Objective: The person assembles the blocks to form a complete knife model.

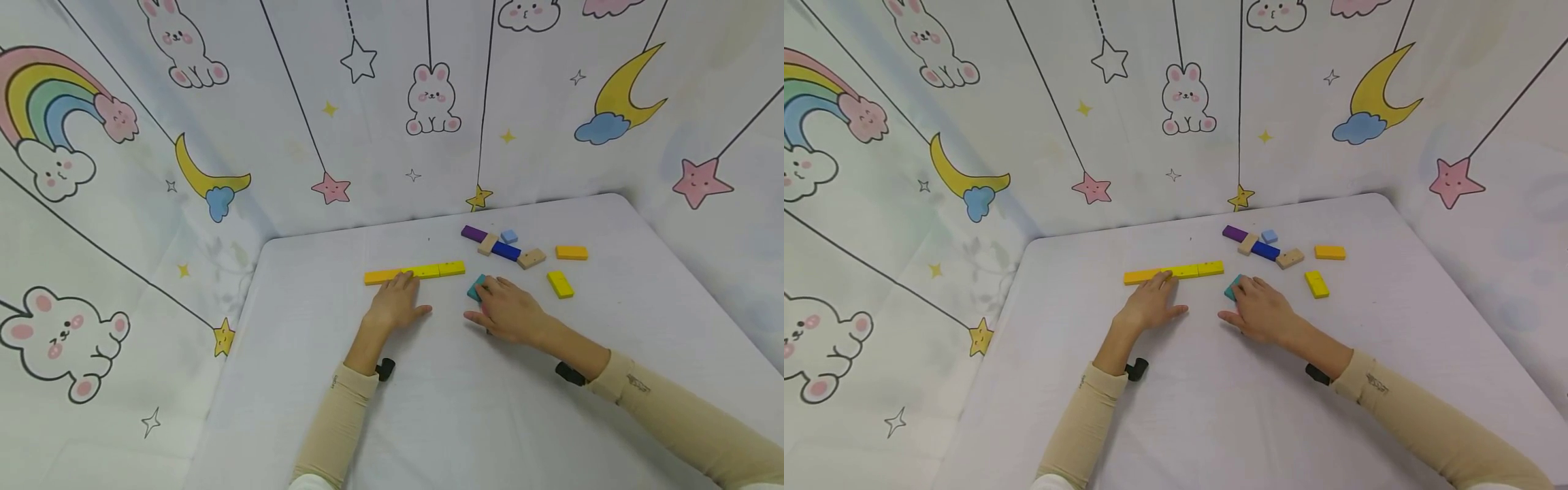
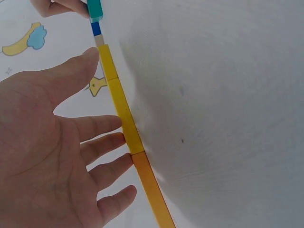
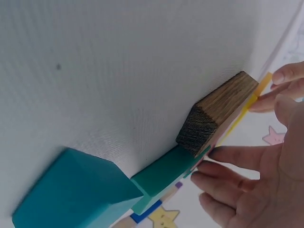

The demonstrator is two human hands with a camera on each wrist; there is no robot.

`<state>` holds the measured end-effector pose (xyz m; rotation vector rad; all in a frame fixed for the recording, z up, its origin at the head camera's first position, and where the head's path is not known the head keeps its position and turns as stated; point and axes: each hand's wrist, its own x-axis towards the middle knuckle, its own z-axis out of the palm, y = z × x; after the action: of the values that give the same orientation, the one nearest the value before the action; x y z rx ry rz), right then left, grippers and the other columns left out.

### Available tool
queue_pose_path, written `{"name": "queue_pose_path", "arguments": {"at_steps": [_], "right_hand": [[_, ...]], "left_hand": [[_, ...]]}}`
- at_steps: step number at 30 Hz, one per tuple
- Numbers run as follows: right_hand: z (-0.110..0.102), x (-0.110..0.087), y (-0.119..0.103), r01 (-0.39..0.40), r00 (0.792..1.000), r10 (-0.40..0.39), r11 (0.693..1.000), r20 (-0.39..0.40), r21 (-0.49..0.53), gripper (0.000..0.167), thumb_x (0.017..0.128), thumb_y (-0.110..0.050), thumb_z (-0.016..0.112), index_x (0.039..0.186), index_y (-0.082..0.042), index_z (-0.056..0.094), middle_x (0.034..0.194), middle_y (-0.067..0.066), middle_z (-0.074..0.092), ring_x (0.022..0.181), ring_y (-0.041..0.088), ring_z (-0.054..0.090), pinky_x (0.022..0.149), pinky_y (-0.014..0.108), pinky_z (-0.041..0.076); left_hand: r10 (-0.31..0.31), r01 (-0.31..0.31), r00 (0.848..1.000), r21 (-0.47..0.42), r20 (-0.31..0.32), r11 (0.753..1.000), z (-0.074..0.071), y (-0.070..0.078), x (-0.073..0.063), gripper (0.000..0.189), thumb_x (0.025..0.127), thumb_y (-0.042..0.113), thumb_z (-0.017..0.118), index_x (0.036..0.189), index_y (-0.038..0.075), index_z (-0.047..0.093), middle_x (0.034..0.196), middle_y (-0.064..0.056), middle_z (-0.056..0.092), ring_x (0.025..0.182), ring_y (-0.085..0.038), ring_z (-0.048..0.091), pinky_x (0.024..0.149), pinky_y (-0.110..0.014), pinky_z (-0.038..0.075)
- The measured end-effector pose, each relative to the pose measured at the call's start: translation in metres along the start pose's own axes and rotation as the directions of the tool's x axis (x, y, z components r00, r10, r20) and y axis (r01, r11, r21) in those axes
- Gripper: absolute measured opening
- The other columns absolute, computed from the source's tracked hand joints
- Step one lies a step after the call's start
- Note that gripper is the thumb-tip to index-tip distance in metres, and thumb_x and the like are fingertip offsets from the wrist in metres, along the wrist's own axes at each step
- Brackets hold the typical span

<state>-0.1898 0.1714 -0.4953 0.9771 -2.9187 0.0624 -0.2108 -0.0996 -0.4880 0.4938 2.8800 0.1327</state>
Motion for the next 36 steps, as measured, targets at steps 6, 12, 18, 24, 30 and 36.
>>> {"name": "queue_pose_path", "arguments": {"at_steps": [6,12,18,24,30,36], "right_hand": [[-0.001,0.005,0.000,-0.004,1.000,0.004,0.999,0.003,-0.049,0.072,0.102,-0.057,0.060,0.126,0.010,0.066,0.123,0.024,0.059,0.103,0.033,0.060,0.101,0.048,0.055],[-0.001,0.006,0.001,-0.031,0.999,0.030,0.997,-0.020,-0.067,0.075,0.101,-0.060,0.059,0.131,0.009,0.065,0.131,0.024,0.061,0.113,0.038,0.063,0.108,0.059,0.049],[0.001,0.008,0.006,-0.053,0.999,0.052,0.996,-0.007,-0.075,0.072,0.103,-0.060,0.055,0.132,0.004,0.067,0.133,0.021,0.064,0.117,0.038,0.064,0.111,0.061,0.045],[0.002,0.008,0.006,-0.082,0.997,0.082,0.994,-0.008,-0.071,0.075,0.102,-0.062,0.054,0.133,0.006,0.065,0.132,0.021,0.063,0.116,0.039,0.064,0.110,0.064,0.044],[0.005,0.011,0.007,-0.116,0.993,0.115,0.989,-0.011,-0.090,0.078,0.102,-0.063,0.055,0.135,0.008,0.061,0.127,0.021,0.063,0.109,0.039,0.063,0.103,0.062,0.050],[0.007,0.018,0.008,-0.130,0.991,0.130,0.985,-0.006,-0.113,0.080,0.100,-0.064,0.056,0.132,0.009,0.061,0.122,0.021,0.061,0.103,0.037,0.060,0.098,0.058,0.052]], "left_hand": [[-0.003,0.003,1.000,-0.001,0.007,1.000,0.000,-0.001,0.000,0.081,0.101,0.061,0.058,0.162,0.012,0.038,0.171,-0.008,0.026,0.158,-0.026,0.023,0.129,-0.046,0.020],[0.002,-0.002,1.000,0.002,0.001,1.000,0.000,0.000,0.000,0.081,0.101,0.061,0.058,0.162,0.011,0.038,0.171,-0.009,0.027,0.158,-0.026,0.024,0.129,-0.046,0.022],[0.003,-0.003,1.000,0.005,0.000,1.000,-0.002,0.001,-0.001,0.080,0.101,0.060,0.059,0.161,0.010,0.039,0.170,-0.009,0.028,0.157,-0.027,0.025,0.128,-0.047,0.022],[-0.002,0.002,1.000,0.008,-0.001,1.000,-0.002,0.001,-0.001,0.080,0.101,0.060,0.059,0.161,0.011,0.039,0.170,-0.009,0.028,0.157,-0.026,0.025,0.128,-0.047,0.023],[-0.004,0.004,1.000,0.001,-0.002,1.000,0.000,0.001,-0.001,0.080,0.101,0.060,0.059,0.161,0.011,0.039,0.171,-0.009,0.027,0.157,-0.027,0.025,0.128,-0.047,0.023],[-0.009,0.009,1.000,0.003,0.006,1.000,0.000,0.000,0.000,0.081,0.101,0.061,0.058,0.162,0.012,0.038,0.171,-0.008,0.026,0.158,-0.027,0.023,0.129,-0.047,0.022]]}}
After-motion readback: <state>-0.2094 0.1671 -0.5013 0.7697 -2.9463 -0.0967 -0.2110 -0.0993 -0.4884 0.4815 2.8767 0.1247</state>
